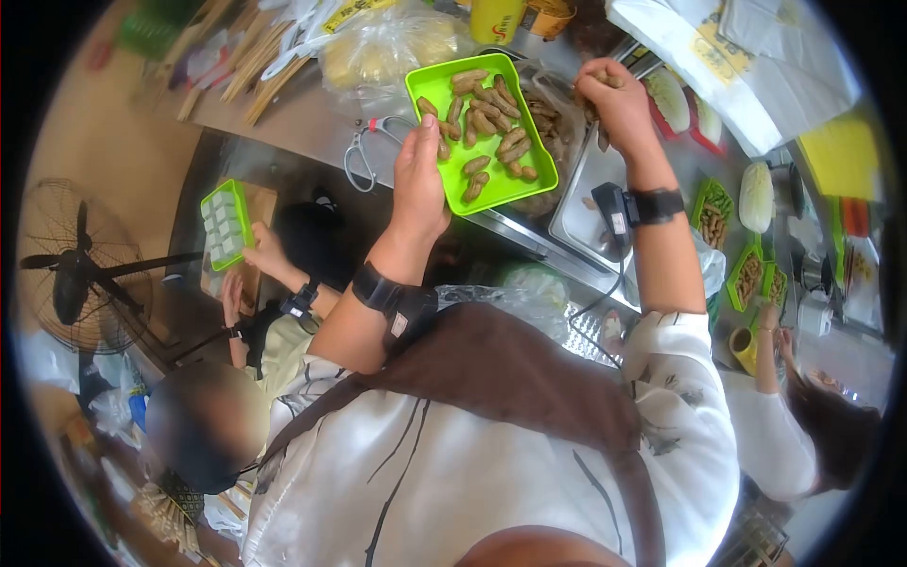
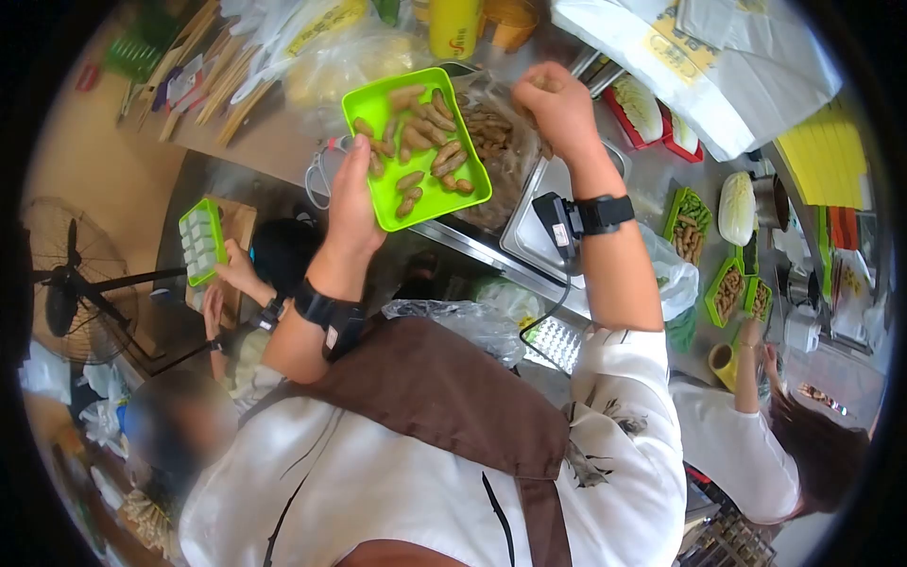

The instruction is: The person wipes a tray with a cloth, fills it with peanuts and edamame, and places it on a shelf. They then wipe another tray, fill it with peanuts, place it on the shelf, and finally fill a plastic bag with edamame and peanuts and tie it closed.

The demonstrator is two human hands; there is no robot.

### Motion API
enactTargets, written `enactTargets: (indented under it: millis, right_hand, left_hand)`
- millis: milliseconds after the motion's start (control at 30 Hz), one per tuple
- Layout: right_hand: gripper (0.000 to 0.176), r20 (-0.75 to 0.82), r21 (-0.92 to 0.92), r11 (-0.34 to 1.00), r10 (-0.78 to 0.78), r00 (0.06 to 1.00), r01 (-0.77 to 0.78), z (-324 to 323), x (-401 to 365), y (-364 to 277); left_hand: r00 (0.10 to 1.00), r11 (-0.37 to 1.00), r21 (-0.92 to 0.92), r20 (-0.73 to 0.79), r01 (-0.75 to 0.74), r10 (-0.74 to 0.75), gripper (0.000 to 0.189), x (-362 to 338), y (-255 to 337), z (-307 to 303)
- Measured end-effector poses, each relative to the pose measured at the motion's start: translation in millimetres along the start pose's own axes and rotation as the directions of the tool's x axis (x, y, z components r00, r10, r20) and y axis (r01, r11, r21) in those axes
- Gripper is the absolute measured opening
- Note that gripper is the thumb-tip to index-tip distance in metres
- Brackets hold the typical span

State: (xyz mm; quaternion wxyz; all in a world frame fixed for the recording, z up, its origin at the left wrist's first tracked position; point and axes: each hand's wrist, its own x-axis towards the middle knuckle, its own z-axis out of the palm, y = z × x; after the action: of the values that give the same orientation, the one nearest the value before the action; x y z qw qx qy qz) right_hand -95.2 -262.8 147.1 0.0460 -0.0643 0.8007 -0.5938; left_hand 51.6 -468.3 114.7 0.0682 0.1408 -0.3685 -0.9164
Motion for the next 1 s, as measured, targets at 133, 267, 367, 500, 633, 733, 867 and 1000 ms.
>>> enactTargets:
  millis: [133,267,367,500,633,733,867,1000]
  right_hand:
    - [0.02,0.067,0.187,0.979,-0.091,0.994,0.077,15,-45,-58]
    - [0.032,0.171,-0.267,0.736,-0.599,0.782,0.622,61,-57,-34]
    - [0.045,0.364,-0.525,0.593,-0.492,0.791,0.611,67,-78,-33]
    - [0.051,0.459,-0.42,0.655,-0.444,0.77,0.628,45,-86,-36]
    - [0.046,0.538,-0.316,0.668,-0.459,0.707,0.674,41,-89,-33]
    - [0.04,0.249,0.124,0.955,-0.292,0.923,0.269,28,-69,-40]
    - [0.031,0.153,0.238,0.97,0.015,0.988,-0.051,27,-6,20]
    - [0.042,0.374,-0.652,0.727,0.058,0.925,0.218,67,4,59]
  left_hand:
    - [0.999,0.999,-0.008,0.002,0.045,-0.045,0.031,0,-16,20]
    - [1.0,1.0,-0.004,0.027,-0.009,0.009,0.034,10,-37,21]
    - [0.999,0.998,0.054,0.046,0.017,-0.019,0.043,17,-43,10]
    - [0.991,0.995,0.007,0.089,0.098,-0.099,0.041,15,-31,14]
    - [0.988,0.994,0.083,0.129,0.073,-0.083,0.041,17,-26,12]
    - [0.985,0.989,0.036,0.094,0.141,-0.144,0.038,14,-24,-2]
    - [0.986,0.986,0.033,-0.054,0.161,-0.159,0.04,-11,-4,-23]
    - [0.978,0.984,0.098,-0.163,0.149,-0.132,0.038,-27,5,-35]
